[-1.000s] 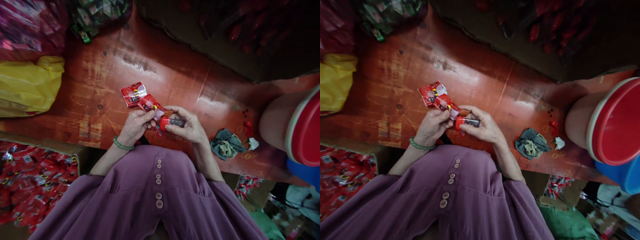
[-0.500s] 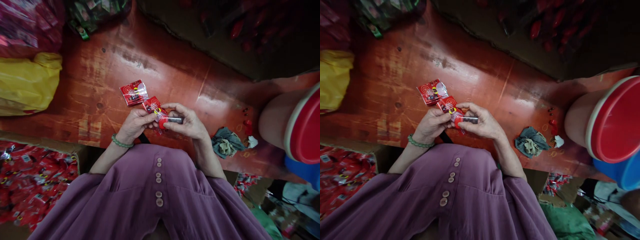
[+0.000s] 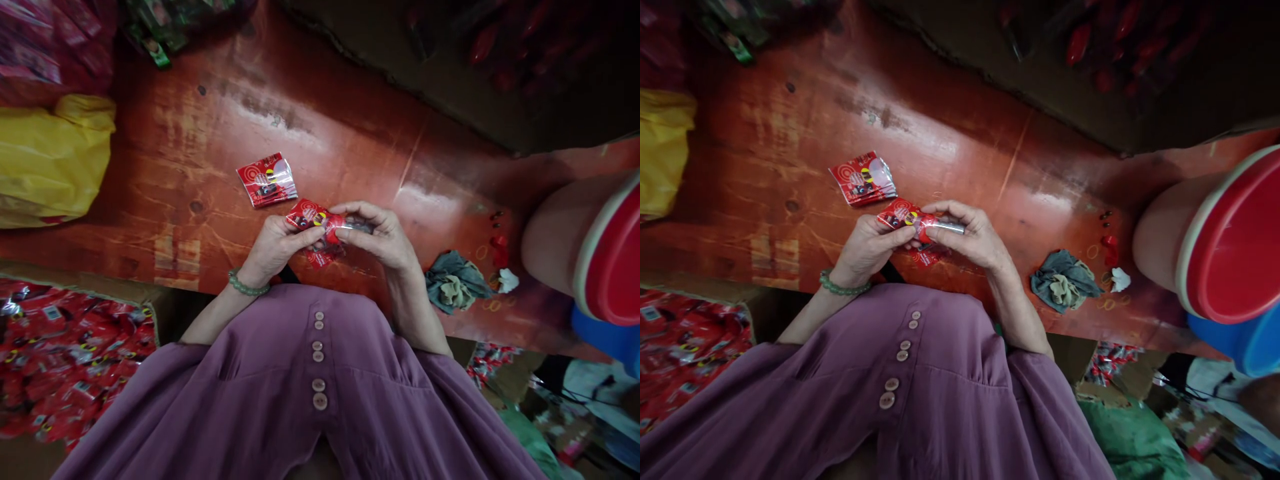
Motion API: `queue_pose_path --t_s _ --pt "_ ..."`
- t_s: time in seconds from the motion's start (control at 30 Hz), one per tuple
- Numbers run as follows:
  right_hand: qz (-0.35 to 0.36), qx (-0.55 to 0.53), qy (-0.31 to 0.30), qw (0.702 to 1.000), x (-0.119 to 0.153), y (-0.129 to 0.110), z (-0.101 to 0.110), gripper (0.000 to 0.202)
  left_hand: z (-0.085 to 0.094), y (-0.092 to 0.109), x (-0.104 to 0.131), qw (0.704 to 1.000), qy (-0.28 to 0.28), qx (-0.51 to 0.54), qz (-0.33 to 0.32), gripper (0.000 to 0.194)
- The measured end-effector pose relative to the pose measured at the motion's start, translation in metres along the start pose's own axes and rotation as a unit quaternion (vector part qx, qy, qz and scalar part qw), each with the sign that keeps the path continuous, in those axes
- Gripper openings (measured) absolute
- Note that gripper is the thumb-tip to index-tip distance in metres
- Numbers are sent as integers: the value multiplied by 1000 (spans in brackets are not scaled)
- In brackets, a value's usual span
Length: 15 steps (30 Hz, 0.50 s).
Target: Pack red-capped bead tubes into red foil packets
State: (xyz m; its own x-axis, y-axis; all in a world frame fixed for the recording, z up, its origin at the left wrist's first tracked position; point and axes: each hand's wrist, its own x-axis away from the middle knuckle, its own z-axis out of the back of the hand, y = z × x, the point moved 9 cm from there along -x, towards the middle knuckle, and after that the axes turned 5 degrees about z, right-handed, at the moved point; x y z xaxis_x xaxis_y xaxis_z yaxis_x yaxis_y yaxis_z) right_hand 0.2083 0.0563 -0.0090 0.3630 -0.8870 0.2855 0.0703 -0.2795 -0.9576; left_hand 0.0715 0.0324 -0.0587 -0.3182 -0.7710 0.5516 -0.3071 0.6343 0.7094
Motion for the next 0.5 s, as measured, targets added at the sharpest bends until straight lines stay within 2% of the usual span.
queue_pose_path --t_s 0.2,0.37,0.5 --pt "34 76 62 995 4 -1 5 37 0 0 -2 999 16 -40 -7 27" --pt "41 80 92 992 7 3 2 29 -5 2 -6 999 -11 -50 -4 27" --pt "98 169 130 972 9 -7 2 25 -7 0 -9 999 -16 -36 11 26"
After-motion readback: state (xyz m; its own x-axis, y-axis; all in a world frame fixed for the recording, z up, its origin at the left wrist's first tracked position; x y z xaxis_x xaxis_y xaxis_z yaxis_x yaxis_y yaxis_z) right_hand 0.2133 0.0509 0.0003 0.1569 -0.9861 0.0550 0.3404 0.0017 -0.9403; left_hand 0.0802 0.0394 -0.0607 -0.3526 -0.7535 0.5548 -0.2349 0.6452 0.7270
